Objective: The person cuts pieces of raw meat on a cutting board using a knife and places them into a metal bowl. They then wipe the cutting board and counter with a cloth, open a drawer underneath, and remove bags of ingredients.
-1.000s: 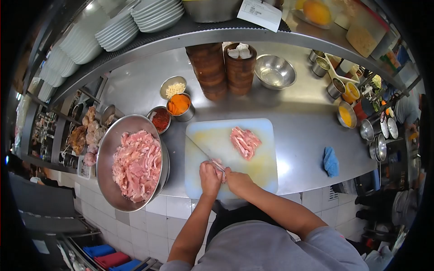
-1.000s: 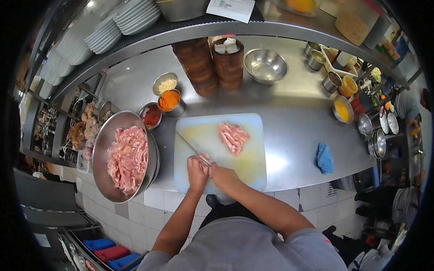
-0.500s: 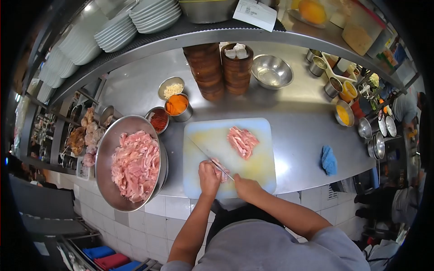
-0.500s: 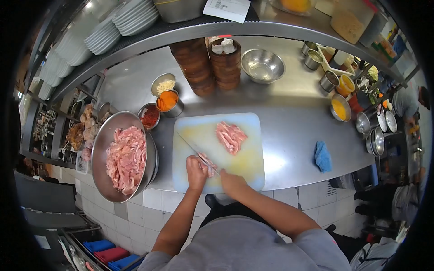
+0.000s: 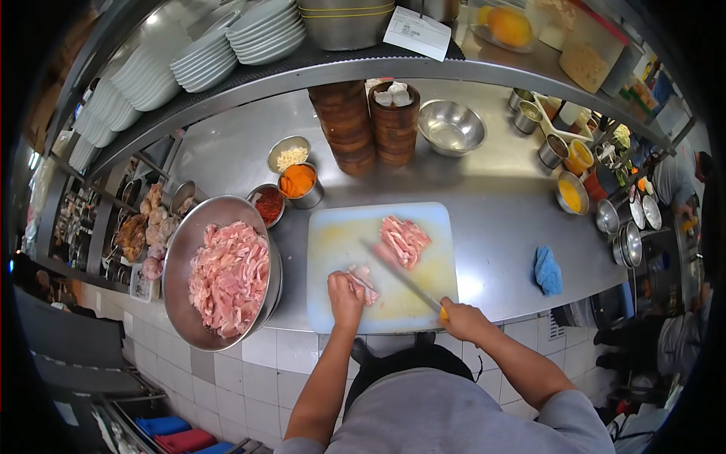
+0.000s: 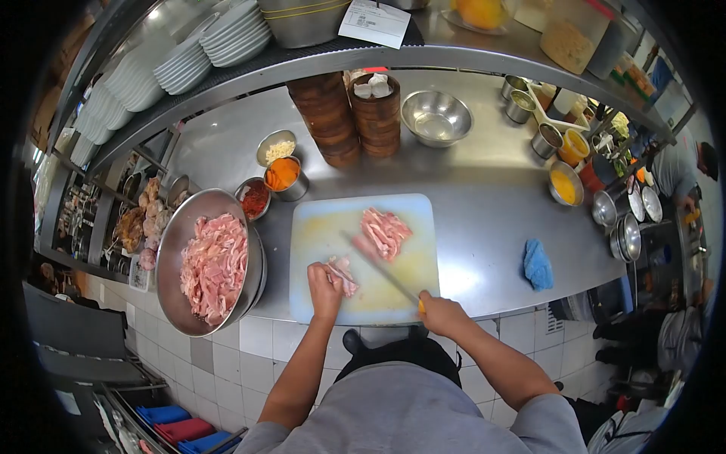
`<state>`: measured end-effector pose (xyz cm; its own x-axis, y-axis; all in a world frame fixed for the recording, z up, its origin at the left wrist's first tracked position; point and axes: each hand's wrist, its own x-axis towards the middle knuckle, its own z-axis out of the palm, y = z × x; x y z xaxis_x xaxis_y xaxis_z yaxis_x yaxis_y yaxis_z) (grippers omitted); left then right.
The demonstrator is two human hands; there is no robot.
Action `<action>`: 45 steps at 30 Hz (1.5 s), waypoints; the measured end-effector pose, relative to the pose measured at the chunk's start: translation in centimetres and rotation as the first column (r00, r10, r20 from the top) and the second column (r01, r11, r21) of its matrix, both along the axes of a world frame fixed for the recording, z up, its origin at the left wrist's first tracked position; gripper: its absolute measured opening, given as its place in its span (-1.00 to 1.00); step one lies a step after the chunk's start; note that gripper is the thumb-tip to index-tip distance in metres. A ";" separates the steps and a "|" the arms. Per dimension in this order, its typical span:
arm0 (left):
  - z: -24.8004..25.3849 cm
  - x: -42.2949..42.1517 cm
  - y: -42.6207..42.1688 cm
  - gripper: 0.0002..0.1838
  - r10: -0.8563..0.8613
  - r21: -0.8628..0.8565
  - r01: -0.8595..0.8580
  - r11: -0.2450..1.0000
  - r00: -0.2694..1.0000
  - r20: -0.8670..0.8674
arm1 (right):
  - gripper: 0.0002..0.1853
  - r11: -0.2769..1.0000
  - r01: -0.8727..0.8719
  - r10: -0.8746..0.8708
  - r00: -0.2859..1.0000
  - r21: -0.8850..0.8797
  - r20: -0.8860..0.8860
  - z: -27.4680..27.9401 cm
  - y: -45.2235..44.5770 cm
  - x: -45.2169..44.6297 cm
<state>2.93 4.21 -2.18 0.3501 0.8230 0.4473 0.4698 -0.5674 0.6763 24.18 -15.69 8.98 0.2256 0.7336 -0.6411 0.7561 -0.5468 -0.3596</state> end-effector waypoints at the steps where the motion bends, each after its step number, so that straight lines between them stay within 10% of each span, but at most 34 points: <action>1: -0.1 -0.1 0.0 -0.82 -0.001 0.001 0.001 1.000 1.000 -0.002 | -0.59 1.000 0.001 -0.001 1.000 0.001 -0.002 -0.4 0.2 0.0; 16: 0.3 -1.6 -0.2 -0.82 -0.103 -0.090 0.109 0.990 0.992 0.077 | -0.64 0.958 -0.043 0.073 0.993 0.284 -0.096 2.0 -2.1 -5.5; 28: -0.1 -1.0 -0.4 -0.79 -0.066 -0.072 0.066 0.995 0.998 0.007 | -0.74 0.986 -0.128 0.139 0.985 0.108 -0.106 6.0 -1.7 -5.7; 45: -0.2 -0.2 -0.2 -0.76 -0.049 -0.023 0.047 0.999 0.994 -0.099 | -0.75 0.946 -0.050 0.087 0.991 0.321 -0.102 -0.7 9.2 -8.4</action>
<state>2.72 4.03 -2.35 0.4315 0.8129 0.3911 0.5077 -0.5772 0.6396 15.82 -6.48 8.33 0.1072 0.9141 -0.3910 0.7322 -0.3386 -0.5909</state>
